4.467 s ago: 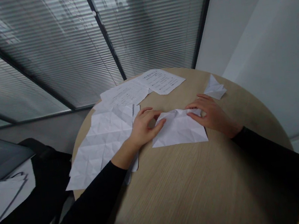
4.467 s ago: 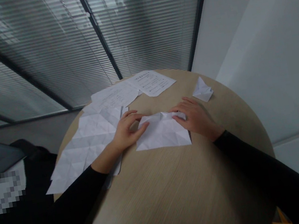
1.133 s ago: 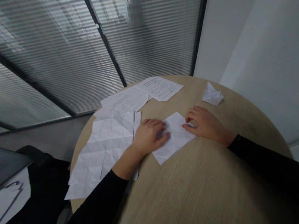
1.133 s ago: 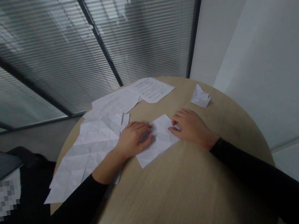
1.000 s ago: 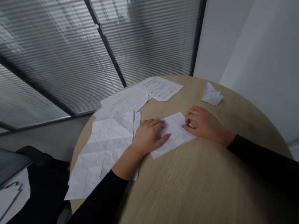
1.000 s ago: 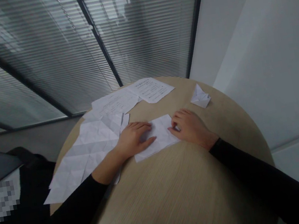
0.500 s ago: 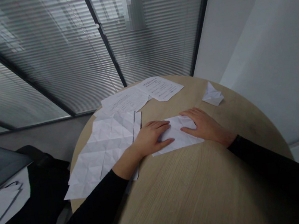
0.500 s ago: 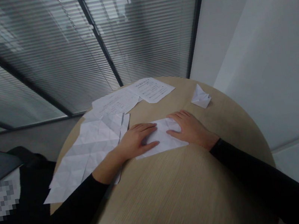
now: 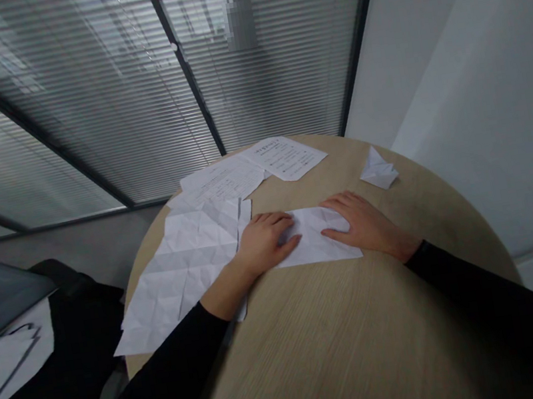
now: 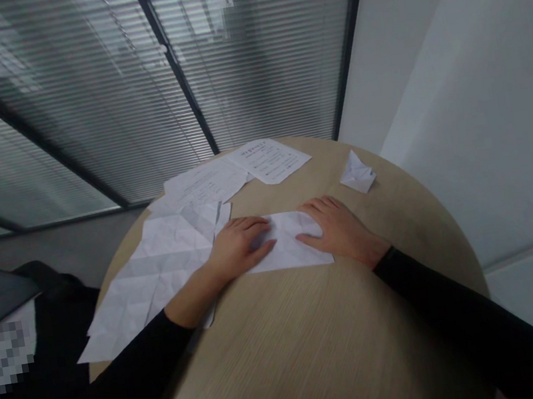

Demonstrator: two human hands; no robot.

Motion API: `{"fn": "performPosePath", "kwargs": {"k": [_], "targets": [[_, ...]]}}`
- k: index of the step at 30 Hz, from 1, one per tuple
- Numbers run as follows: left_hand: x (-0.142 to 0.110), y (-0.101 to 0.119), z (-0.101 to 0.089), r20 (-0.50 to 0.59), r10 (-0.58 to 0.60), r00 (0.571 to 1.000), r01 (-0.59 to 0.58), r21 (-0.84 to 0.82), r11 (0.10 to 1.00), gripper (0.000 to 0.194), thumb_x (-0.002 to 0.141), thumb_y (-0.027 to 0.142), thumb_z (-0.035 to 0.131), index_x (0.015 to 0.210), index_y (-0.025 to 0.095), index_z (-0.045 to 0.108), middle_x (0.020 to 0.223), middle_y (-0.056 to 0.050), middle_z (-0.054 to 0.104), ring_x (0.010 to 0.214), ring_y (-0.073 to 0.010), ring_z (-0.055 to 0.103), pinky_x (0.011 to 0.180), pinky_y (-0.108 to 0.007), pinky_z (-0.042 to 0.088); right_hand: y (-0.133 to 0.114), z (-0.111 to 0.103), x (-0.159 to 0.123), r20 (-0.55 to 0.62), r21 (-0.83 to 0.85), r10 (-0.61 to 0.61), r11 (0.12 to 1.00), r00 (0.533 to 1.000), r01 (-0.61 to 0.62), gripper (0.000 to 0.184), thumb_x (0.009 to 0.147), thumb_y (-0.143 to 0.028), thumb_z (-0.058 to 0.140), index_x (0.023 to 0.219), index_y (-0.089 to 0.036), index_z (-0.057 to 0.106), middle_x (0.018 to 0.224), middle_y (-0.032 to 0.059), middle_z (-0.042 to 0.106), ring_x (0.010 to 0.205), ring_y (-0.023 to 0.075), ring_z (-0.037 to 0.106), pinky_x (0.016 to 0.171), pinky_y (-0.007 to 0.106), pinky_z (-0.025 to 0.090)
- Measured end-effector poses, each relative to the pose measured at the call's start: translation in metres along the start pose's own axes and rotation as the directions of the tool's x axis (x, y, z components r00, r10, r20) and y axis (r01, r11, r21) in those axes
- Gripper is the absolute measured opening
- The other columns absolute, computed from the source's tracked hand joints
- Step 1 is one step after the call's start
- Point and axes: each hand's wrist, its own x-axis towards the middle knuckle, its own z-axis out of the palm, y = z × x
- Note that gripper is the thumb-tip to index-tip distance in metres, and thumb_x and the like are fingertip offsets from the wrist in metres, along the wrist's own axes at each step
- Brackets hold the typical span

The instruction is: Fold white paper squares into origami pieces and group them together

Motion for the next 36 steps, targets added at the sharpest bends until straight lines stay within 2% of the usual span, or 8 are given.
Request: {"fn": "performPosePath", "kwargs": {"k": [10, 12, 16, 18, 25, 29, 32, 36], "targets": [[0.0, 0.0, 0.0, 0.003, -0.079, 0.997, 0.079, 0.032, 0.996, 0.042, 0.11, 0.054, 0.068, 0.136, 0.022, 0.077, 0.146, -0.014, 0.079, 0.132, -0.0362, 0.076, 0.117, -0.06, 0.059, 0.001, 0.001, -0.001, -0.006, 0.001, -0.024, 1.0, 1.0, 0.024, 0.061, 0.103, -0.056, 0.08, 0.155, -0.028, 0.062, 0.15, 0.0158, 0.075, 0.14, 0.0422, 0.07, 0.127, 0.069, 0.051], [0.0, -0.001, 0.002, -0.022, -0.131, 0.991, 0.132, 0.05, 0.99, 0.054, 0.107, 0.064, 0.072, 0.14, 0.021, 0.074, 0.148, -0.015, 0.078, 0.134, -0.0384, 0.075, 0.118, -0.062, 0.058, 0.003, 0.002, -0.002, -0.005, 0.006, -0.02, 1.0, 1.0, 0.02, 0.063, 0.103, -0.056, 0.081, 0.156, -0.029, 0.062, 0.153, 0.0156, 0.075, 0.142, 0.0429, 0.07, 0.129, 0.071, 0.049], [-0.001, -0.004, 0.006, -0.077, -0.217, 0.973, 0.223, 0.077, 0.972, 0.098, 0.091, 0.093, 0.075, 0.154, 0.02, 0.064, 0.148, -0.021, 0.075, 0.135, -0.0438, 0.073, 0.119, -0.065, 0.056, 0.005, 0.003, -0.001, -0.003, 0.018, -0.015, 1.0, 1.0, 0.016, 0.064, 0.102, -0.056, 0.082, 0.157, -0.03, 0.063, 0.154, 0.0149, 0.075, 0.142, 0.0437, 0.07, 0.13, 0.073, 0.047], [-0.001, -0.005, 0.008, -0.088, -0.229, 0.97, 0.236, 0.09, 0.968, 0.105, 0.088, 0.098, 0.074, 0.157, 0.02, 0.061, 0.146, -0.021, 0.075, 0.134, -0.0446, 0.072, 0.118, -0.064, 0.056, 0.006, 0.003, -0.001, -0.003, 0.014, -0.016, 1.0, 1.0, 0.016, 0.064, 0.101, -0.056, 0.083, 0.156, -0.031, 0.063, 0.153, 0.0145, 0.075, 0.143, 0.0438, 0.07, 0.13, 0.073, 0.047], [0.0, -0.004, 0.006, -0.077, -0.238, 0.968, 0.244, 0.087, 0.966, 0.094, 0.09, 0.094, 0.075, 0.148, 0.019, 0.066, 0.131, -0.017, 0.074, 0.124, -0.0402, 0.071, 0.111, -0.06, 0.059, 0.004, 0.003, -0.002, 0.004, 0.032, -0.024, 0.999, 1.0, 0.024, 0.064, 0.103, -0.054, 0.082, 0.158, -0.029, 0.061, 0.154, 0.0154, 0.074, 0.143, 0.0423, 0.07, 0.13, 0.07, 0.048], [0.0, -0.004, 0.004, -0.027, -0.169, 0.985, 0.171, 0.078, 0.982, 0.083, 0.094, 0.092, 0.072, 0.137, 0.02, 0.072, 0.128, -0.016, 0.073, 0.12, -0.0381, 0.071, 0.109, -0.058, 0.059, 0.004, 0.005, -0.002, 0.003, 0.107, -0.045, 0.993, 0.999, 0.044, 0.066, 0.102, -0.049, 0.084, 0.16, -0.028, 0.059, 0.157, 0.0145, 0.074, 0.145, 0.0408, 0.07, 0.135, 0.071, 0.042], [0.0, -0.002, 0.005, -0.001, -0.09, 0.996, 0.09, 0.051, 0.995, 0.083, 0.095, 0.092, 0.07, 0.135, 0.02, 0.073, 0.13, -0.017, 0.073, 0.12, -0.0375, 0.071, 0.111, -0.058, 0.059, 0.005, 0.007, 0.004, -0.037, 0.187, -0.035, 0.981, 0.999, 0.041, 0.061, 0.102, -0.047, 0.085, 0.157, -0.031, 0.063, 0.149, 0.0125, 0.078, 0.138, 0.0392, 0.073, 0.127, 0.068, 0.051], [0.001, 0.001, 0.005, 0.003, -0.038, 0.999, 0.038, 0.002, 0.999, 0.087, 0.092, 0.093, 0.074, 0.141, 0.021, 0.072, 0.137, -0.017, 0.073, 0.125, -0.0377, 0.072, 0.117, -0.059, 0.057, 0.0, 0.012, 0.014, -0.078, 0.304, 0.027, 0.953, 0.997, -0.002, 0.053, 0.103, -0.045, 0.084, 0.151, -0.03, 0.069, 0.122, 0.0093, 0.084, 0.114, 0.0327, 0.079, 0.108, 0.056, 0.063]]}}
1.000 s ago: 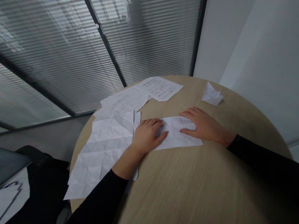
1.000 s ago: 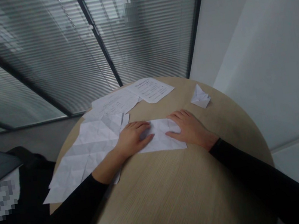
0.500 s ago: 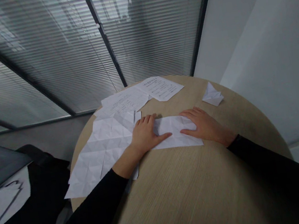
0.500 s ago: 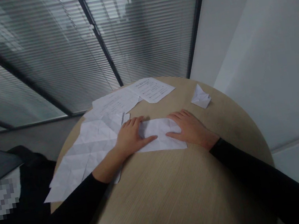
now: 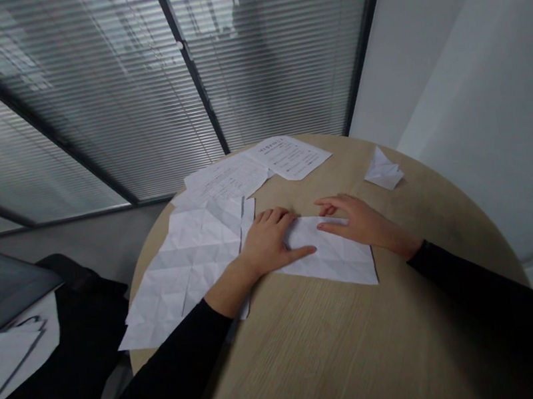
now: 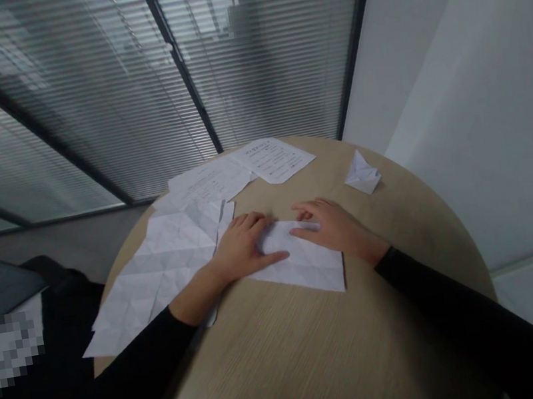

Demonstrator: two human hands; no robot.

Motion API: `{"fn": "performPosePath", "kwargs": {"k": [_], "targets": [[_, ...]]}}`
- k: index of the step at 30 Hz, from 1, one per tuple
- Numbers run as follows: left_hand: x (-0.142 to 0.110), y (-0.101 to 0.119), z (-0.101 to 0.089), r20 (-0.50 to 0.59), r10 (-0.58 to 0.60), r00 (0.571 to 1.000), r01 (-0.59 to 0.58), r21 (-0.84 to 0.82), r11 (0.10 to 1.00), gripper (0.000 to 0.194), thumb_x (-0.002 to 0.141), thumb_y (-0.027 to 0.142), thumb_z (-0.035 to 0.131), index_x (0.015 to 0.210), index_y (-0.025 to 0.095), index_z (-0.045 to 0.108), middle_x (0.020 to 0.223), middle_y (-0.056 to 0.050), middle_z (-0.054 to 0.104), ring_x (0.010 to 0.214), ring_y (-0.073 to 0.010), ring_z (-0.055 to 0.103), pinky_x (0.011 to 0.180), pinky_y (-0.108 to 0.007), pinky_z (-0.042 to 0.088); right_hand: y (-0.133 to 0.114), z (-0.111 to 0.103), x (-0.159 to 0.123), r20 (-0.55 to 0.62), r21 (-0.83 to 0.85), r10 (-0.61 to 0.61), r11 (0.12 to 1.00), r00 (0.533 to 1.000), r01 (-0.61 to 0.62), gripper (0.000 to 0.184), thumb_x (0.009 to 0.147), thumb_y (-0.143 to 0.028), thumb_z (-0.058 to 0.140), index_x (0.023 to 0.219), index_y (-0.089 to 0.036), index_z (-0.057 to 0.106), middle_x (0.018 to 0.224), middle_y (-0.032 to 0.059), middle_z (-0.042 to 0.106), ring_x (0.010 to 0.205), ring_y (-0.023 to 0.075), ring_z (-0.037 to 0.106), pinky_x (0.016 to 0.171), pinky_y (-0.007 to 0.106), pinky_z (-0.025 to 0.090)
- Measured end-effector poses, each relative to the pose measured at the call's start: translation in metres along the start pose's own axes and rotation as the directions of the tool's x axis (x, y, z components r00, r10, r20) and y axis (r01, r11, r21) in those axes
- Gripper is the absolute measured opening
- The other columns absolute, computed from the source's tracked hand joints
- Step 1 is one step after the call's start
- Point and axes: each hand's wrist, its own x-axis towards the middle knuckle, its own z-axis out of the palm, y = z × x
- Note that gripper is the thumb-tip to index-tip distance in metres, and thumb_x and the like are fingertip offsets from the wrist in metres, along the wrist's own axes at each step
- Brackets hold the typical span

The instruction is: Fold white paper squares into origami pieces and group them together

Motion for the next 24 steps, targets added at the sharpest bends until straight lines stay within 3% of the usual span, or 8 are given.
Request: {"fn": "performPosePath", "kwargs": {"k": [4, 8, 12, 14, 17, 19, 24], "targets": [[0.0, 0.001, 0.0, -0.024, -0.014, 1.0, 0.014, -0.027, 1.0, 0.09, 0.09, 0.093, 0.076, 0.146, 0.023, 0.069, 0.142, -0.016, 0.074, 0.13, -0.0392, 0.072, 0.119, -0.061, 0.055, -0.005, 0.008, 0.003, 0.049, 0.043, 0.082, 0.996, 0.995, -0.084, 0.04, 0.102, -0.036, 0.082, 0.14, -0.029, 0.076, 0.105, 0.0053, 0.082, 0.091, 0.0262, 0.076, 0.095, 0.048, 0.065], [0.0, -0.003, 0.0, -0.076, -0.142, 0.987, 0.142, -0.018, 0.99, 0.083, 0.096, 0.087, 0.075, 0.145, 0.021, 0.067, 0.136, -0.016, 0.078, 0.128, -0.0398, 0.073, 0.115, -0.062, 0.057, -0.002, 0.009, -0.001, 0.06, 0.198, 0.197, 0.958, 0.978, -0.206, 0.039, 0.1, -0.034, 0.079, 0.138, -0.029, 0.077, 0.091, 0.0006, 0.077, 0.076, 0.0211, 0.068, 0.074, 0.038, 0.062], [0.001, -0.007, 0.0, -0.111, -0.277, 0.955, 0.259, -0.148, 0.954, 0.076, 0.096, 0.079, 0.08, 0.141, 0.02, 0.068, 0.119, -0.013, 0.083, 0.112, -0.0347, 0.078, 0.105, -0.058, 0.062, 0.005, 0.006, -0.003, 0.029, 0.284, 0.251, 0.926, 0.967, -0.249, 0.038, 0.1, -0.041, 0.078, 0.136, -0.028, 0.077, 0.091, 0.0, 0.076, 0.074, 0.0203, 0.068, 0.071, 0.036, 0.062], [0.001, -0.009, -0.001, -0.099, -0.299, 0.949, 0.269, -0.243, 0.932, 0.062, 0.099, 0.071, 0.08, 0.134, 0.021, 0.071, 0.111, -0.01, 0.083, 0.1, -0.0293, 0.078, 0.095, -0.051, 0.064, 0.007, 0.004, -0.003, -0.021, 0.283, 0.268, 0.926, 0.963, -0.251, 0.036, 0.101, -0.045, 0.077, 0.132, -0.028, 0.079, 0.092, 0.0013, 0.077, 0.076, 0.0211, 0.07, 0.073, 0.037, 0.064], [0.001, -0.01, -0.001, -0.096, -0.304, 0.948, 0.247, -0.386, 0.889, 0.038, 0.107, 0.055, 0.073, 0.127, 0.023, 0.075, 0.106, -0.006, 0.084, 0.092, -0.0233, 0.078, 0.084, -0.041, 0.064, 0.005, 0.003, -0.002, -0.107, 0.268, 0.279, 0.932, 0.954, -0.243, 0.032, 0.101, -0.049, 0.077, 0.125, -0.028, 0.082, 0.092, 0.0034, 0.077, 0.079, 0.0233, 0.072, 0.072, 0.038, 0.064], [0.0, -0.01, -0.002, -0.151, -0.293, 0.944, 0.213, -0.402, 0.891, 0.029, 0.11, 0.048, 0.069, 0.126, 0.024, 0.077, 0.11, -0.007, 0.084, 0.098, -0.0234, 0.079, 0.089, -0.042, 0.065, 0.001, 0.002, -0.002, -0.129, 0.25, 0.273, 0.939, 0.953, -0.235, 0.031, 0.101, -0.05, 0.077, 0.122, -0.029, 0.083, 0.091, 0.0038, 0.077, 0.079, 0.024, 0.072, 0.071, 0.038, 0.064], [0.001, -0.004, -0.008, -0.244, -0.135, 0.96, 0.087, -0.196, 0.977, 0.027, 0.116, 0.044, 0.062, 0.123, 0.024, 0.079, 0.113, -0.008, 0.085, 0.106, -0.0259, 0.079, 0.101, -0.049, 0.06, -0.018, -0.005, 0.001, -0.202, 0.146, 0.172, 0.979, 0.964, -0.143, 0.02, 0.105, -0.047, 0.075, 0.111, -0.029, 0.08, 0.096, 0.0068, 0.077, 0.088, 0.028, 0.073, 0.085, 0.046, 0.065]]}}
